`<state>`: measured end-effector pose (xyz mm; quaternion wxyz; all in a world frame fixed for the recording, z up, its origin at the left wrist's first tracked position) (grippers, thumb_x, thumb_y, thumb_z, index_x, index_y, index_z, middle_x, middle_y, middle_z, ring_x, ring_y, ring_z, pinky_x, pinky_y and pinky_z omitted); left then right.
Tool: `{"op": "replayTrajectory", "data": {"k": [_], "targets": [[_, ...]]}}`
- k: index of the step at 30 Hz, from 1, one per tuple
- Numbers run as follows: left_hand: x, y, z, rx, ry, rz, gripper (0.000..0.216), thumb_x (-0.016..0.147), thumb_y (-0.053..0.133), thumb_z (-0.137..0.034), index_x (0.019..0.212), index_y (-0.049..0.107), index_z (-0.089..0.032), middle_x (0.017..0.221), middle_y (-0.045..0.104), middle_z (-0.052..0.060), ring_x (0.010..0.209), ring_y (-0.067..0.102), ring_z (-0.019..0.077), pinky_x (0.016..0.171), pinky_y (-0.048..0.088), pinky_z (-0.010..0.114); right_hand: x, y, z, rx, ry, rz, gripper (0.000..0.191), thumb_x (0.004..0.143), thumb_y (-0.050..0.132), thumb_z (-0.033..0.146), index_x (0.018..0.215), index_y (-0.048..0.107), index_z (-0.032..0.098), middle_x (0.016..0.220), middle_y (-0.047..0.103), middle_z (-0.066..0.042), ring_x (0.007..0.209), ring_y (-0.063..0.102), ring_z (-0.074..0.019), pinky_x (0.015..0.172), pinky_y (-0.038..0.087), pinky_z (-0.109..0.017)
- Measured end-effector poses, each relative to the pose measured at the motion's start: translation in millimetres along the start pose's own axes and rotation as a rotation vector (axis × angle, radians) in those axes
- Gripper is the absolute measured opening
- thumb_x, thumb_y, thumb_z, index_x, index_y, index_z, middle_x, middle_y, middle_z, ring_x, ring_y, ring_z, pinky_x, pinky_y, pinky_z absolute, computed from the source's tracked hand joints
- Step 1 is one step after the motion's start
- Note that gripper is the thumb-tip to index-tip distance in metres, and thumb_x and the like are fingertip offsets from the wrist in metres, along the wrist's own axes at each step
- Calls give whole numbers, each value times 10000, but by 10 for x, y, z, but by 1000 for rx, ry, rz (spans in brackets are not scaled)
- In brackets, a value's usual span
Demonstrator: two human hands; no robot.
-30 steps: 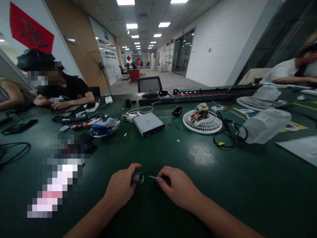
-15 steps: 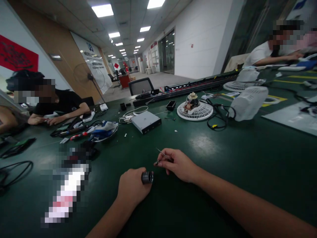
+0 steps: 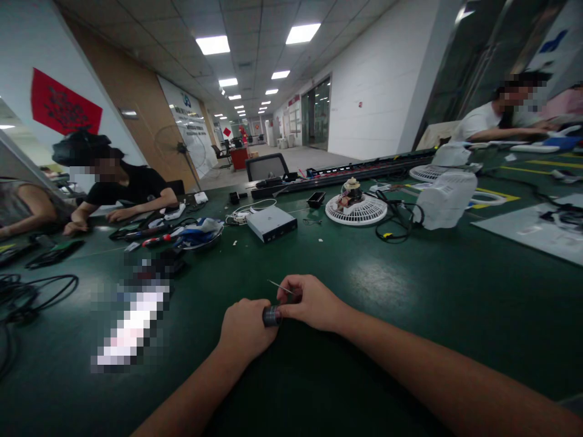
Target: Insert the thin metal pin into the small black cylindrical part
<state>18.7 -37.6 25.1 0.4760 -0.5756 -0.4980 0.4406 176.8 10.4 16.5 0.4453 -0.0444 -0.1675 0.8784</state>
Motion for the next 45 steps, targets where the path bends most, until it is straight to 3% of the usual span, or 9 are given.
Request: {"op": "replayTrajectory", "data": {"k": [6, 13, 17, 21, 24, 27, 36, 40, 45], "targets": [[-10, 3, -2, 38, 65, -18, 157, 806, 548, -323, 739, 659, -233, 698, 699, 15, 632, 638, 190, 548, 370, 261, 9, 26, 26, 192, 148, 214, 284, 670, 780, 242, 894, 636, 143, 780, 618, 15, 550, 537, -71, 475, 439, -197], [30, -13, 51, 54, 120, -79, 181, 818, 520, -330, 725, 629, -220, 674, 679, 20, 640, 635, 205, 558, 350, 275, 2, 90, 80, 214, 237, 67, 196, 692, 726, 208, 860, 641, 154, 752, 585, 31, 509, 460, -51, 418, 363, -174], [83, -20, 118, -52, 99, -128, 211, 826, 522, -332, 673, 597, -208, 643, 650, 13, 594, 602, 172, 539, 341, 258, 14, 90, 41, 166, 141, 59, 304, 761, 699, 300, 1023, 611, 173, 866, 604, -3, 531, 491, -68, 443, 403, -204], [128, -39, 247, -221, 95, -270, 349, 874, 489, -410, 595, 514, -202, 562, 573, -15, 509, 522, 128, 516, 333, 243, -15, -84, 85, -109, -49, -124, 300, 880, 579, 298, 1152, 560, 174, 907, 639, -32, 629, 559, -103, 562, 446, -245], [143, -53, 361, -261, 82, -357, 341, 845, 537, -448, 610, 507, -202, 569, 562, -21, 527, 521, 130, 520, 338, 240, -64, -197, 180, -452, -283, -162, 197, 888, 532, 165, 1051, 640, 192, 939, 674, -31, 763, 602, -131, 698, 453, -281], [139, -60, 415, -253, 60, -342, 262, 815, 583, -432, 686, 559, -205, 619, 603, -18, 567, 557, 143, 534, 347, 241, -91, -235, 224, -552, -403, -148, 211, 892, 530, 153, 1031, 681, 203, 960, 692, -28, 824, 619, -138, 741, 455, -280], [88, -105, 241, -123, 150, -221, 142, 842, 579, -367, 807, 620, -235, 716, 658, -11, 644, 599, 166, 558, 339, 260, -93, -176, 201, -707, -353, -122, 201, 838, 575, 182, 971, 724, 203, 902, 713, -28, 797, 632, -159, 725, 461, -285], [83, -106, 223, -130, 156, -206, 130, 810, 616, -305, 926, 645, -255, 824, 700, -6, 744, 643, 184, 618, 400, 263, -106, -176, 233, -635, -329, -13, 204, 817, 584, 178, 956, 731, 201, 861, 712, -19, 726, 622, -137, 675, 453, -259], [74, -96, 204, -105, 175, -204, 158, 828, 595, -310, 976, 641, -279, 870, 712, -21, 777, 654, 196, 621, 411, 277, -78, -194, 179, -662, -251, -117, 201, 817, 574, 189, 939, 732, 211, 868, 718, -21, 737, 620, -148, 671, 444, -270]]}}
Point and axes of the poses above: each hand's wrist, its own x-axis towards the middle knuckle, its own y-axis out of the palm, z = x × y, the point moved 2 cm from there along x, towards the middle knuckle
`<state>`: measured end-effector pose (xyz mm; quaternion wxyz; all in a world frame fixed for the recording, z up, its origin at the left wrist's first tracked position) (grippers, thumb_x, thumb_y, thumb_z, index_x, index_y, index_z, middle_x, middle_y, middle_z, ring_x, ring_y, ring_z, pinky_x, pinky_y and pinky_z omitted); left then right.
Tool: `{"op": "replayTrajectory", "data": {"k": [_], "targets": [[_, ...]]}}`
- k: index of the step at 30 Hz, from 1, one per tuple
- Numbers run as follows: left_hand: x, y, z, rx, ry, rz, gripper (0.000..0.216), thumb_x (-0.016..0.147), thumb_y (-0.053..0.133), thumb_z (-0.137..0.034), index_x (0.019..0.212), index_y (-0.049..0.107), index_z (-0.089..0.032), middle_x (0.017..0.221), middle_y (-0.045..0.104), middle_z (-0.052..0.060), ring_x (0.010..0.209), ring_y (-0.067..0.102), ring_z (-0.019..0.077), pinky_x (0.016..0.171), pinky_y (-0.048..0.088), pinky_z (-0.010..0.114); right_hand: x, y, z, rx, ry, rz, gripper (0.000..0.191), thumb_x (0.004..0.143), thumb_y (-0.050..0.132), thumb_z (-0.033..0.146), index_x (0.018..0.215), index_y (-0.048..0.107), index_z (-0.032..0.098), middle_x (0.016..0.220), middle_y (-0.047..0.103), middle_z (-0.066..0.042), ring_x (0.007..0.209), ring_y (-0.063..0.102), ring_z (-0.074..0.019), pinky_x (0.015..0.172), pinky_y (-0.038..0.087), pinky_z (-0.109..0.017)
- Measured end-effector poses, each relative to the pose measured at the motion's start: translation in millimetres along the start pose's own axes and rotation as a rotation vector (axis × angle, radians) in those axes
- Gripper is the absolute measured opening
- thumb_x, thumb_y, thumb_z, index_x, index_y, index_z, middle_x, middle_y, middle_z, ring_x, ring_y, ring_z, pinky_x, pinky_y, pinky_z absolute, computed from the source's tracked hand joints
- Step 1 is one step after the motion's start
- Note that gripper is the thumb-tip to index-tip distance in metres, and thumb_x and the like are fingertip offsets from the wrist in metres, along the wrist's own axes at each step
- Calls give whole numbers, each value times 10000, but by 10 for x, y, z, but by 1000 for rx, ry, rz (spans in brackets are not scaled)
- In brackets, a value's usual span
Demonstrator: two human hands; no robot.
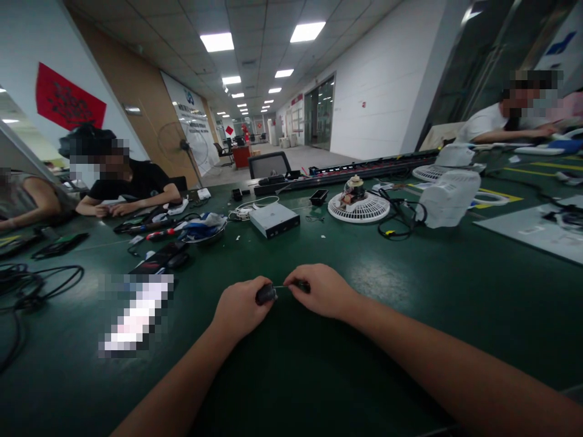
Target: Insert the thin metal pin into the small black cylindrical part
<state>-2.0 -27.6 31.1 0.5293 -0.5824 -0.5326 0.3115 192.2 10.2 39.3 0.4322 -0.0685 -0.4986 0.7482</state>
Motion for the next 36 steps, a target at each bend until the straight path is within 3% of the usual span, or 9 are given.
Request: {"op": "replayTrajectory", "data": {"k": [5, 10, 15, 25, 30, 36], "targets": [[-10, 17, -3, 1, 0, -18, 185, 803, 621, -279, 987, 616, -284, 885, 708, -28, 791, 660, 189, 644, 414, 279, -1, 19, -3, 127, -31, 115, 202, 812, 571, 188, 932, 731, 210, 834, 715, -6, 700, 620, -128, 644, 446, -241], [-12, -1, -25, 37, -43, -35, 287, 814, 621, -323, 1092, 558, -285, 862, 706, -11, 759, 671, 204, 621, 421, 283, 4, 2, -6, 73, 80, 40, 212, 816, 559, 198, 937, 731, 216, 854, 722, -15, 708, 626, -145, 636, 442, -257], [-17, -20, -62, 75, 6, -23, 304, 803, 638, -294, 1093, 547, -291, 925, 709, -22, 799, 673, 203, 649, 431, 287, -6, 36, -1, 102, 21, 141, 209, 815, 559, 189, 932, 730, 213, 852, 716, -13, 704, 624, -141, 634, 446, -254], [-16, -46, -114, 107, 66, -18, 255, 787, 646, -212, 1029, 596, -272, 976, 702, -14, 877, 641, 204, 767, 449, 315, 5, 38, -89, 110, 64, 137, 219, 845, 546, 236, 970, 726, 224, 900, 714, -22, 735, 623, -158, 645, 450, -278], [1, -38, -115, 113, -15, -42, 365, 772, 676, -230, 1111, 542, -261, 909, 703, 5, 833, 648, 227, 726, 460, 326, 6, 34, -88, 109, 85, 109, 225, 848, 542, 237, 987, 719, 229, 898, 711, -22, 729, 623, -162, 636, 452, -284], [14, -36, -67, 125, -83, -30, 188, 822, 639, -287, 995, 580, -247, 837, 686, 10, 784, 651, 209, 683, 449, 296, 17, 23, -107, -15, 241, 103, 199, 841, 578, 361, 901, 692, 210, 747, 671, -28, 633, 583, -162, 538, 376, -275]]}}
Point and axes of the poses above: each hand's wrist, its own x-axis towards the middle knuckle, its own y-axis out of the palm, z = x × y, the point moved 2 cm from there along x, towards the middle knuckle
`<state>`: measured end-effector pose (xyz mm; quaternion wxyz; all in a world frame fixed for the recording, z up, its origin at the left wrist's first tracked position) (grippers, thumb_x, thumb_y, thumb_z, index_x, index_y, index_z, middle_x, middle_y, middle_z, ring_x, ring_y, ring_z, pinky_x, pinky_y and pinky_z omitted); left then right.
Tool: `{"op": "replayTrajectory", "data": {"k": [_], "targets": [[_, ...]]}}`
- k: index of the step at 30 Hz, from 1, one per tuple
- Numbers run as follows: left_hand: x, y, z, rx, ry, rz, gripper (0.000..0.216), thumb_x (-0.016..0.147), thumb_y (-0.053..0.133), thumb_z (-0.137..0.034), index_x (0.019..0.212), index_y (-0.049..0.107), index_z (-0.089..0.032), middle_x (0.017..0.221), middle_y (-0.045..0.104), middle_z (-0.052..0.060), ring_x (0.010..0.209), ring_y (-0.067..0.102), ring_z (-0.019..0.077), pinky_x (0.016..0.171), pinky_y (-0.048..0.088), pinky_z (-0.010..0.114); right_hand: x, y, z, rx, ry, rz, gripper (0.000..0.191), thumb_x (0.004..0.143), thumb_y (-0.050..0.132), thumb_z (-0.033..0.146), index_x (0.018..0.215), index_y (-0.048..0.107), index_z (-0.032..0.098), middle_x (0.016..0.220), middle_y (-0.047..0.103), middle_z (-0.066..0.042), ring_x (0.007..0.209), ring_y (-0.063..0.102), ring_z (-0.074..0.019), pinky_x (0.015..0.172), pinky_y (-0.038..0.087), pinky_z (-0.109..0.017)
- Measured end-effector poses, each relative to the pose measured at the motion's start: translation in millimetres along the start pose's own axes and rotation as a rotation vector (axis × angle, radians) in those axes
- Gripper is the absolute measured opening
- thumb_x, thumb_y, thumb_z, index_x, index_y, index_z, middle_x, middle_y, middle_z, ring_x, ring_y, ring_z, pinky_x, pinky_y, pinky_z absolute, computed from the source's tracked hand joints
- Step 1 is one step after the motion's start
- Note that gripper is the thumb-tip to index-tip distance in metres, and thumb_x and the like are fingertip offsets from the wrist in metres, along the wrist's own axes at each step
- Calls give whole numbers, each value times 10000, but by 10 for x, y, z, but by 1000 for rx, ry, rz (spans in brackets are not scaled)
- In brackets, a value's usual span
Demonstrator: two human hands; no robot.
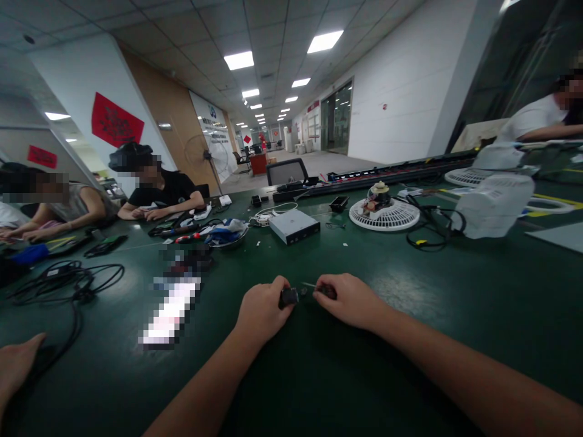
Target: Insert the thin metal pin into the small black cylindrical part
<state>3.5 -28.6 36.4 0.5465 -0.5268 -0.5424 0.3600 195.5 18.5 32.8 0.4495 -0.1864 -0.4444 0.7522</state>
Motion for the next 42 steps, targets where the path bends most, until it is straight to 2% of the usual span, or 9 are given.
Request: {"op": "replayTrajectory", "data": {"k": [3, 7, 12, 16, 20, 27, 32, 37, 42], "targets": [[1, -12, 25, -1, 11, -2, 210, 806, 659, -292, 1008, 613, -255, 845, 695, 15, 800, 646, 218, 691, 446, 304, 5, 11, 0, 32, 49, 9, 254, 798, 630, 432, 900, 659, 201, 694, 630, -11, 592, 557, -149, 499, 344, -264], [3, -14, 52, 8, 38, -22, 241, 809, 650, -294, 1047, 650, -262, 866, 698, 30, 816, 636, 230, 721, 449, 330, 35, 86, 10, 15, 99, -19, 261, 817, 617, 379, 1027, 638, 226, 702, 618, 4, 604, 566, -150, 515, 354, -266], [8, -10, 74, 23, 54, -43, 253, 818, 631, -292, 1065, 665, -253, 892, 709, 37, 829, 633, 239, 749, 451, 349, 93, 160, 42, -123, 7, -84, 323, 828, 615, 449, 1100, 663, 283, 1054, 617, -45, 833, 619, -199, 658, 436, -299], [8, -9, 86, -7, 44, -35, 267, 819, 628, -293, 1081, 664, -253, 964, 723, 32, 870, 641, 235, 775, 457, 347, 106, 158, 20, -140, -8, -34, 292, 858, 568, 491, 986, 718, 275, 986, 628, -47, 808, 621, -202, 656, 438, -308], [6, 2, 94, -57, 45, -31, 276, 817, 633, -293, 1089, 666, -257, 1014, 728, 20, 909, 651, 230, 813, 467, 354, 90, 123, -24, -77, -23, -15, 185, 826, 635, 379, 935, 717, 254, 944, 653, -43, 828, 623, -199, 684, 449, -307], [-6, 40, 107, -129, 80, -41, 295, 806, 656, -322, 1093, 670, -254, 1051, 726, 22, 938, 654, 224, 847, 480, 360, 60, 63, -67, 150, -22, 35, 192, 767, 709, 272, 954, 725, 230, 878, 703, -10, 767, 627, -161, 658, 454, -273], [-43, 10, 49, -158, 193, -88, 303, 812, 664, -345, 1097, 661, -244, 1009, 730, 25, 880, 659, 213, 787, 488, 342, 40, 43, -2, 383, -129, -34, 103, 790, 698, 231, 880, 743, 214, 790, 702, 17, 737, 621, -135, 686, 447, -259], [-81, -20, 0, -138, 351, -126, 299, 826, 652, -391, 1066, 665, -213, 923, 731, 53, 814, 660, 209, 755, 485, 339, 7, 35, 78, 390, -291, -140, 82, 767, 709, 144, 813, 735, 206, 854, 646, 1, 804, 608, -126, 727, 445, -245], [-92, -22, 17, -159, 410, -167, 287, 857, 627, -389, 1072, 649, -201, 939, 726, 63, 831, 659, 210, 763, 483, 344, -1, 1, 86, 291, -223, -139, 81, 761, 736, 220, 827, 700, 192, 806, 629, 0, 722, 572, -124, 638, 415, -241]]}}
Point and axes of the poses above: each hand's wrist, its own x-axis towards the middle knuckle, its own y-axis out of the palm, z = x × y, the point moved 2 cm from there along x, towards the middle knuckle
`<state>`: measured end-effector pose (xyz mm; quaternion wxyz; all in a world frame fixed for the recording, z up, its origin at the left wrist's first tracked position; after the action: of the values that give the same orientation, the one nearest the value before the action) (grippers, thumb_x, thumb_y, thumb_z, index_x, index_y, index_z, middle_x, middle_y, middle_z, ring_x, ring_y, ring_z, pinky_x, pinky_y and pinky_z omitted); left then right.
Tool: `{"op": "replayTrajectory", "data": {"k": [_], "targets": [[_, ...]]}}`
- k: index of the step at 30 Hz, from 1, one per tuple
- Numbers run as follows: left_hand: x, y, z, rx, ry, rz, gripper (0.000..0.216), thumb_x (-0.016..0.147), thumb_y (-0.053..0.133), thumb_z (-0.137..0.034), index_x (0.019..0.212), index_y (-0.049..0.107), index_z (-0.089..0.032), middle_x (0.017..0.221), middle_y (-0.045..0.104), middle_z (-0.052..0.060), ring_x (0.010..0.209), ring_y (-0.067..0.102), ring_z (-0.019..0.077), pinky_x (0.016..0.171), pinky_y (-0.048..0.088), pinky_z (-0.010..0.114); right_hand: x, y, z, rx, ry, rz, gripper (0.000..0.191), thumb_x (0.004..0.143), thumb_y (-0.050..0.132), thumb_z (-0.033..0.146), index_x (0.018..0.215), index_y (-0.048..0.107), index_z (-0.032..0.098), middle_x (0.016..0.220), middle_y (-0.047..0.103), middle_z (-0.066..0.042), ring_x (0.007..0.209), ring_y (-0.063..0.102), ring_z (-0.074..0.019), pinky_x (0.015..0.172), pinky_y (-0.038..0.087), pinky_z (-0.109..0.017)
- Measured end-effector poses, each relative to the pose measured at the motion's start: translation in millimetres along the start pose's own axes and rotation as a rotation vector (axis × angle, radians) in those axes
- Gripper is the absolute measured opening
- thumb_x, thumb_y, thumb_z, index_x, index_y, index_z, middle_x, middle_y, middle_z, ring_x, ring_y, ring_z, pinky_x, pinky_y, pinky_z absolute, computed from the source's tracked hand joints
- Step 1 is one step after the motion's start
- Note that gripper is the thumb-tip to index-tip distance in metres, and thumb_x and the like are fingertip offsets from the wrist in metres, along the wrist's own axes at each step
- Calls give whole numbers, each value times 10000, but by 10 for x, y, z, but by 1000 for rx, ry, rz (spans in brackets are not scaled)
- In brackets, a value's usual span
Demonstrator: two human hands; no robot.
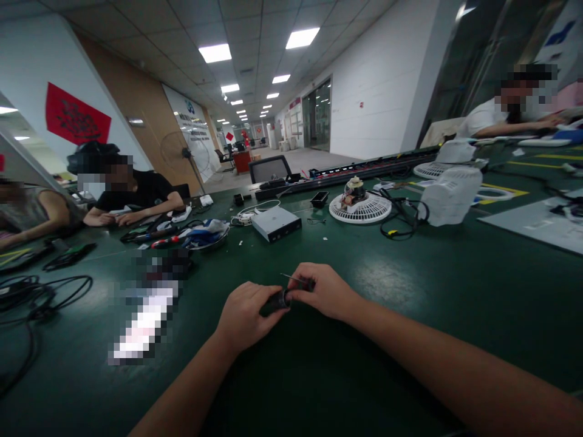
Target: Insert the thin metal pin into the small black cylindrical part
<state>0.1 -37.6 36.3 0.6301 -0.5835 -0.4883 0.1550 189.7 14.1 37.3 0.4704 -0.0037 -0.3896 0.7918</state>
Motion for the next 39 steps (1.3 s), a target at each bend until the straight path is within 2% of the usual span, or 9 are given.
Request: {"op": "replayTrajectory", "data": {"k": [7, 12, 21, 25, 30, 35, 39], "targets": [[-4, 6, 8, -58, 20, 1, 237, 856, 630, -299, 1069, 637, -196, 979, 718, 60, 871, 648, 208, 783, 480, 345, -23, 12, 1, -134, -8, 103, 148, 824, 670, 327, 807, 705, 183, 737, 653, -1, 651, 563, -118, 583, 362, -238], [0, 9, -1, -68, 22, 91, 245, 826, 667, -267, 1060, 632, -204, 993, 718, 43, 878, 644, 208, 786, 481, 350, -30, 58, -30, -196, 39, 132, 186, 822, 664, 373, 771, 717, 202, 676, 658, 7, 618, 567, -125, 553, 340, -242], [0, 58, 8, -1, 111, 96, 313, 816, 676, -281, 1115, 618, -204, 965, 721, 53, 848, 645, 217, 750, 472, 357, -33, 87, -53, -86, 129, 175, 145, 782, 675, 327, 863, 719, 214, 759, 693, 4, 672, 609, -139, 566, 388, -231], [16, 70, 19, -13, 22, 62, 307, 794, 697, -283, 1086, 630, -216, 965, 723, 39, 841, 647, 221, 738, 469, 356, -22, 100, -52, -17, 104, 150, 178, 808, 641, 296, 951, 706, 213, 814, 696, -6, 706, 616, -137, 611, 414, -236], [28, 90, 49, 4, -154, 70, 270, 803, 682, -314, 1061, 646, -244, 955, 724, 16, 832, 647, 218, 732, 467, 352, -8, 34, -24, -41, 136, 82, 249, 843, 603, 307, 1067, 666, 216, 780, 667, -7, 654, 590, -131, 581, 402, -247], [26, 81, 115, -7, -314, 44, 231, 798, 670, -311, 1022, 660, -257, 961, 721, -3, 856, 649, 218, 759, 476, 355, -3, -49, -85, -156, 174, 10, 167, 856, 568, 288, 991, 619, 204, 770, 669, -7, 637, 581, -135, 567, 389, -256], [24, 71, 124, -31, -344, 27, 217, 794, 668, -309, 1007, 664, -267, 948, 717, -9, 869, 647, 214, 773, 476, 355, -9, -26, -132, -236, 122, 75, 109, 838, 575, 274, 913, 627, 216, 782, 673, -7, 663, 591, -139, 575, 386, -251]]}}
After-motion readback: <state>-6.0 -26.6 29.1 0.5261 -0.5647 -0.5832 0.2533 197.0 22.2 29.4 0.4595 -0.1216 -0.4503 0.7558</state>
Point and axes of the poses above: each hand's wrist, its own x-axis towards the middle knuckle, its own y-axis out of the palm, z = x × y, the point moved 2 cm from there along x, towards the middle knuckle
